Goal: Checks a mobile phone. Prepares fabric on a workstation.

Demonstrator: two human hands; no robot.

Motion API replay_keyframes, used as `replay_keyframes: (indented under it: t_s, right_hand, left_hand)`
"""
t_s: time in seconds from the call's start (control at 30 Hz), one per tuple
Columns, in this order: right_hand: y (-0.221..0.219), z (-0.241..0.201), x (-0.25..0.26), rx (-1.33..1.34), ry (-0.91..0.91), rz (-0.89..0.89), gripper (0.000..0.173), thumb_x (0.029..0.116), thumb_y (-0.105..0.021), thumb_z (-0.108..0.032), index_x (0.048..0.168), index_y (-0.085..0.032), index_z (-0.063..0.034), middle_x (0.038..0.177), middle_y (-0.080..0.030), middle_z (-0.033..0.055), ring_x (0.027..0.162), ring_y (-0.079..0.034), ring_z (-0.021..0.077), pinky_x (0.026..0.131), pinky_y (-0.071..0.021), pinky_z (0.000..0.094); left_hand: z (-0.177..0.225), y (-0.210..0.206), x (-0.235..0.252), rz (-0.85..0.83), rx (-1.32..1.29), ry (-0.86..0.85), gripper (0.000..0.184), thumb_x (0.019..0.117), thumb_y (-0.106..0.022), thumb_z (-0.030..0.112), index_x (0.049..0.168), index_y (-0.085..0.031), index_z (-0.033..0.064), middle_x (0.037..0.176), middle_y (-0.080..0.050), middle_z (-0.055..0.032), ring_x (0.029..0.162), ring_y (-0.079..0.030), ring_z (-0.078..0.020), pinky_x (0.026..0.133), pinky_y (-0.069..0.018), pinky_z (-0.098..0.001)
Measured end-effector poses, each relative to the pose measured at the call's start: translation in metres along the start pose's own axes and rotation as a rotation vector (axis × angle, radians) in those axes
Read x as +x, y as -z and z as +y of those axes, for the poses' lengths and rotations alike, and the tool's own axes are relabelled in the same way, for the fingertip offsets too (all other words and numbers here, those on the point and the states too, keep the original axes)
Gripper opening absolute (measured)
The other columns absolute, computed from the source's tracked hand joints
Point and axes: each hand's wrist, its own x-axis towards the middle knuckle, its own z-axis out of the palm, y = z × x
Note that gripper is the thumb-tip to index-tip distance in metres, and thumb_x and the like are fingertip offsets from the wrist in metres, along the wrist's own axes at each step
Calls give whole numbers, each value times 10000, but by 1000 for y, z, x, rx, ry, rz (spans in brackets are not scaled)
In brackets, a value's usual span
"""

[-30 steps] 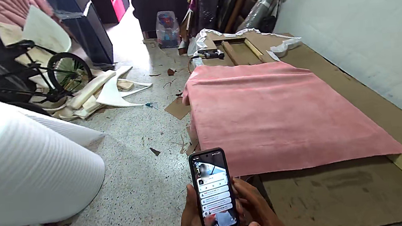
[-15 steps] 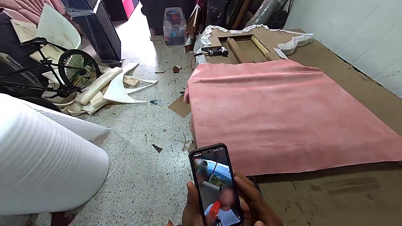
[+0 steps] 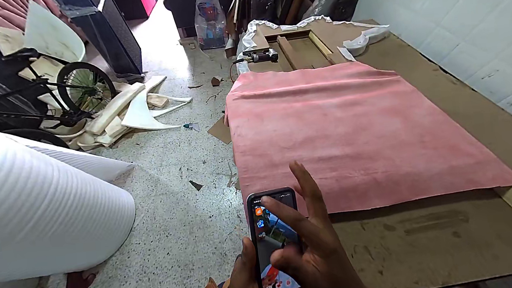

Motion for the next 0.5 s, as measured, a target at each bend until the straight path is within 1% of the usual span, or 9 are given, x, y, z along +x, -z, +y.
replay_keyframes:
  t_s: [0.07,0.17,0.23,0.33,0.37,0.4,0.43,0.47,0.5]
  right_hand:
    - [3,2,1,58,65,-7,480,931,-580,-685,1275,-713,-377,1660,-310,114,1545,-202,421,1212,-315,653]
    - [6,5,-3,220,97,27,423,957,-587,-626,1194,-748,-315,1597,-421,127,1496,-316,436,1187,-363,640]
    - [6,6,-3,345,24,95,478,979,-559,-605,1227,-717,-228,1525,-495,141,1396,-468,407,1107,-468,595]
    - [6,7,0,627,-186,107,585,1005,-575,-530,1398,-573,-97,1455,-545,199,1287,-566,411,1037,-531,566]
    - [7,6,1,703,-263,85,616,1012,-570,-516,1443,-513,-79,1408,-576,208,1209,-620,372,972,-573,505]
    - [7,5,1,759,-341,72,640,1008,-574,-513,1472,-479,-82,1333,-615,202,1065,-677,309,823,-615,414]
    - [7,4,0,821,-396,55,647,1006,-584,-493,1497,-456,-91,1265,-644,212,911,-699,276,681,-618,367]
    - [6,4,0,876,-422,26,641,1012,-585,-466,1515,-433,-99,1214,-664,230,811,-702,265,587,-602,347]
    - [7,3,0,916,-425,-16,626,1028,-570,-427,1537,-403,-104,1204,-668,243,815,-712,276,599,-613,359]
  left_hand:
    - [3,0,3,6,-5,-9,647,999,-446,656,1391,-615,171,1273,-703,-65,1199,-662,-164,1060,-527,-377]
    - [9,3,4,13,-37,-11,645,1001,-448,658,1403,-610,181,1304,-689,-71,1230,-647,-186,1077,-515,-398]
    - [13,1,7,-28,-66,9,702,991,-434,685,1445,-573,168,1346,-661,-120,1241,-643,-253,1083,-512,-451]
    - [13,0,15,-113,-121,60,838,961,-408,752,1504,-488,118,1376,-601,-226,1220,-626,-377,1066,-504,-539]
    - [11,0,16,-116,-121,62,841,958,-408,757,1502,-485,120,1359,-606,-242,1206,-630,-395,1054,-508,-555]
    - [10,1,16,-117,-123,60,824,963,-417,745,1504,-479,125,1351,-608,-247,1207,-626,-403,1053,-503,-567]
    - [9,4,13,-104,-115,52,787,975,-430,722,1505,-481,141,1355,-616,-227,1226,-624,-382,1066,-501,-556]
    - [9,4,11,-85,-104,42,749,983,-444,699,1493,-508,155,1360,-632,-184,1249,-625,-329,1083,-500,-517]
    - [8,4,9,-71,-94,30,711,991,-449,681,1477,-538,170,1369,-646,-126,1275,-621,-261,1102,-496,-465]
